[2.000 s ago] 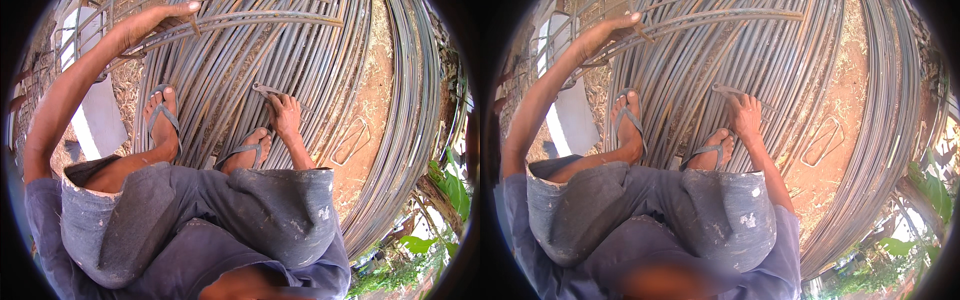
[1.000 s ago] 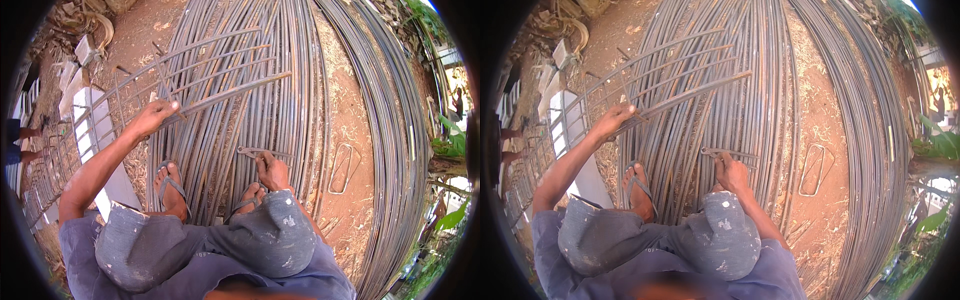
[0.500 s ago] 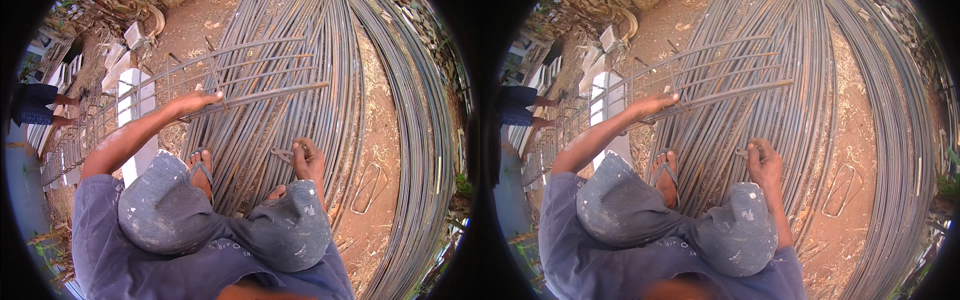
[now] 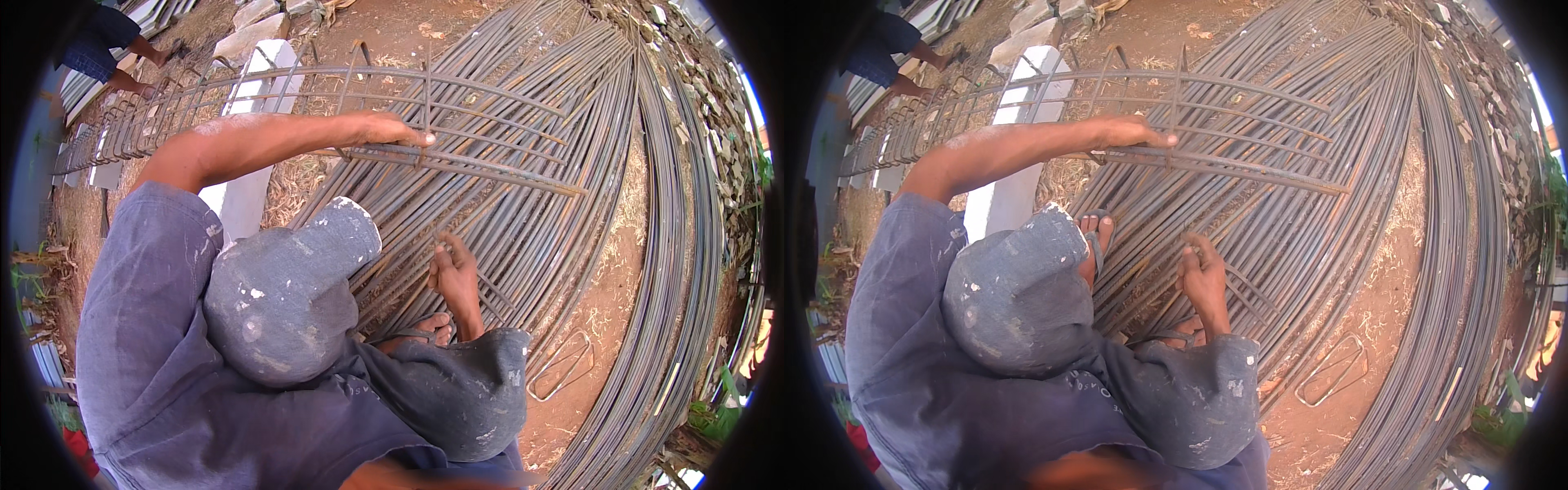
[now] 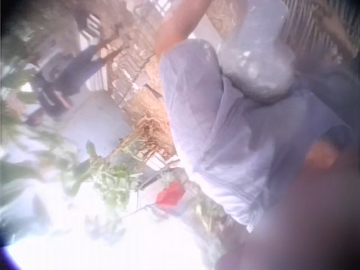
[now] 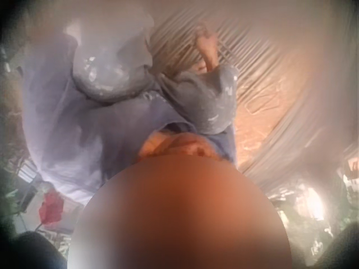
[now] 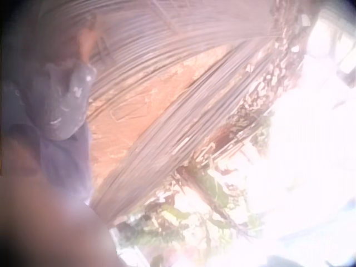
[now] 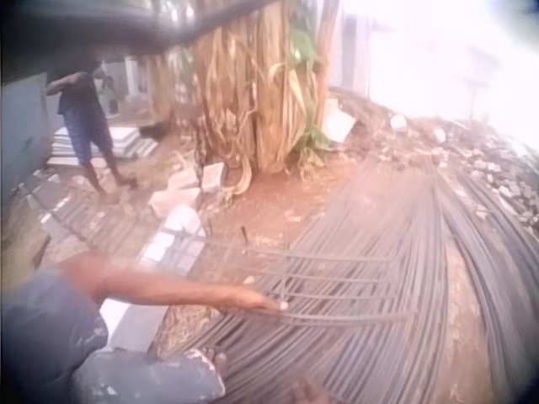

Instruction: The person assembles a rebar cage by tying intersecting steel bars together using wire and pliers. They position the bars, wrap wire around intersections, and twist the wire to secure the structure.

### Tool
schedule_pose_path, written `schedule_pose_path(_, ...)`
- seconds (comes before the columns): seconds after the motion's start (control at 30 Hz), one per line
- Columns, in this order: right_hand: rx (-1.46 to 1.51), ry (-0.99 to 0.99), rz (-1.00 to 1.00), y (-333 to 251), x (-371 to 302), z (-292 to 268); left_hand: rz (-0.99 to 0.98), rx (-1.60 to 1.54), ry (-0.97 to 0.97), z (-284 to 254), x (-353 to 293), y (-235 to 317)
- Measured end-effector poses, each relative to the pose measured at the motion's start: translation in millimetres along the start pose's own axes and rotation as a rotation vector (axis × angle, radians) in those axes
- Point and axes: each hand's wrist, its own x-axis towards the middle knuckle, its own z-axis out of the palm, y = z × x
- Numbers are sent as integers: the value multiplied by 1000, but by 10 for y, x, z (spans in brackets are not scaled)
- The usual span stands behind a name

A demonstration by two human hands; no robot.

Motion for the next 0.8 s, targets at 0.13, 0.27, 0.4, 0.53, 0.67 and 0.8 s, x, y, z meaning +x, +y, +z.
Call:
schedule_pose_path(0.13,342,26,162,-279,205,6,-51,-110,44,-11,-89,92)
schedule_pose_path(0.27,578,-55,200,-302,623,50,-99,-210,50,-124,-127,337)
schedule_pose_path(0.4,656,-75,59,-621,810,325,-83,-237,148,-117,-338,455)
schedule_pose_path(0.53,645,-46,22,-746,918,434,-51,-139,167,-141,-269,351)
schedule_pose_path(0.67,725,-232,-152,-602,1133,346,119,-101,320,-1,-234,177)
schedule_pose_path(0.8,706,-171,-186,-601,1301,338,230,-62,509,122,-212,107)
